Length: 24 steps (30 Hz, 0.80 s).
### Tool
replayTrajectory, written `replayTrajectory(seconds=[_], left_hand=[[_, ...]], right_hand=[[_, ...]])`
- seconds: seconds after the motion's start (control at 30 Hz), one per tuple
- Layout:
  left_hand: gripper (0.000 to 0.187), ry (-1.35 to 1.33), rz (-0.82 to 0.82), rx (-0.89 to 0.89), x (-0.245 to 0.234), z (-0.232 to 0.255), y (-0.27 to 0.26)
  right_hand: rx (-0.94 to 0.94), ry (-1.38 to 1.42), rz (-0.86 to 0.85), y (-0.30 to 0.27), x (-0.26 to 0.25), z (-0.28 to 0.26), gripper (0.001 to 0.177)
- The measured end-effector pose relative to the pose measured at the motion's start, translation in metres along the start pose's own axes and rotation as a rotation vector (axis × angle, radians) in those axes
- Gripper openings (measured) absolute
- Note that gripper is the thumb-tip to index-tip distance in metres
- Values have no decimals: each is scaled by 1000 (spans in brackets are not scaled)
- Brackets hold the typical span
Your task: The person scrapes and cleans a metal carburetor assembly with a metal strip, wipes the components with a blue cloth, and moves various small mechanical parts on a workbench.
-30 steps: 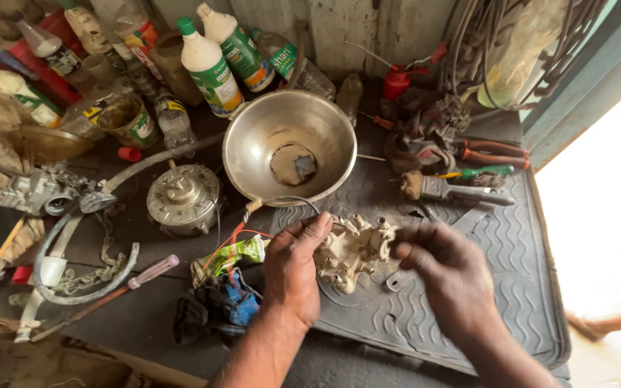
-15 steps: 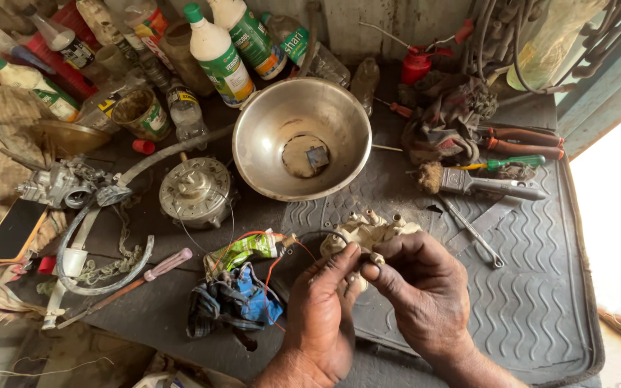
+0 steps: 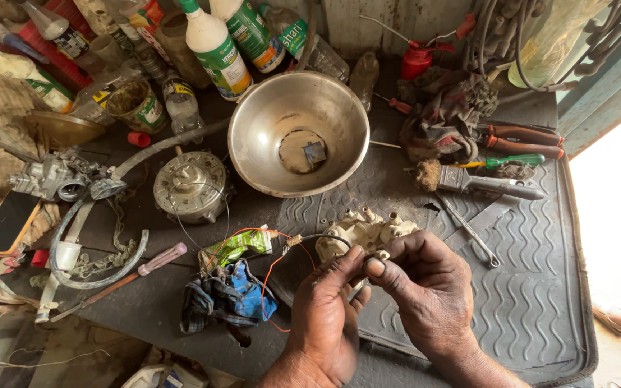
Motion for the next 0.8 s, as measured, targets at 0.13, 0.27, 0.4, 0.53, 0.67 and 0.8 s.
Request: replayTrajectory(seconds=[0.13,0.27,0.4,0.53,0.67,0.8], left_hand=[[33,7,6,-13,-1,1,-2],[32,0,7,-18,-4,0,-1],[32,-6,-46,-12,-6,2,1],[32,0,-54,2,-5,2,2],[27,11,-67,-18,-5,1,3],[25,-21,-236,-11,-2,2,1]], right_hand=[[0,-17,5,-1,0,0,18],[-7,-41,7,-2,1,0,19],[-18,-27,-44,-6,2,-6,22],[1,72,-113,-10,-1,-15,27],[-29,134,-161,-9,-2,-15,26],[103,335,-160,-10,-2,-14,27]])
Point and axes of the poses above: each hand's wrist, its own y-axis towards the middle knuckle, its own x-axis out of the palm, z = x × y, the point moved 2 cm from there along y, towards the middle knuckle, and after that the axes turned 15 degrees about -y, right-handed, at the moved point
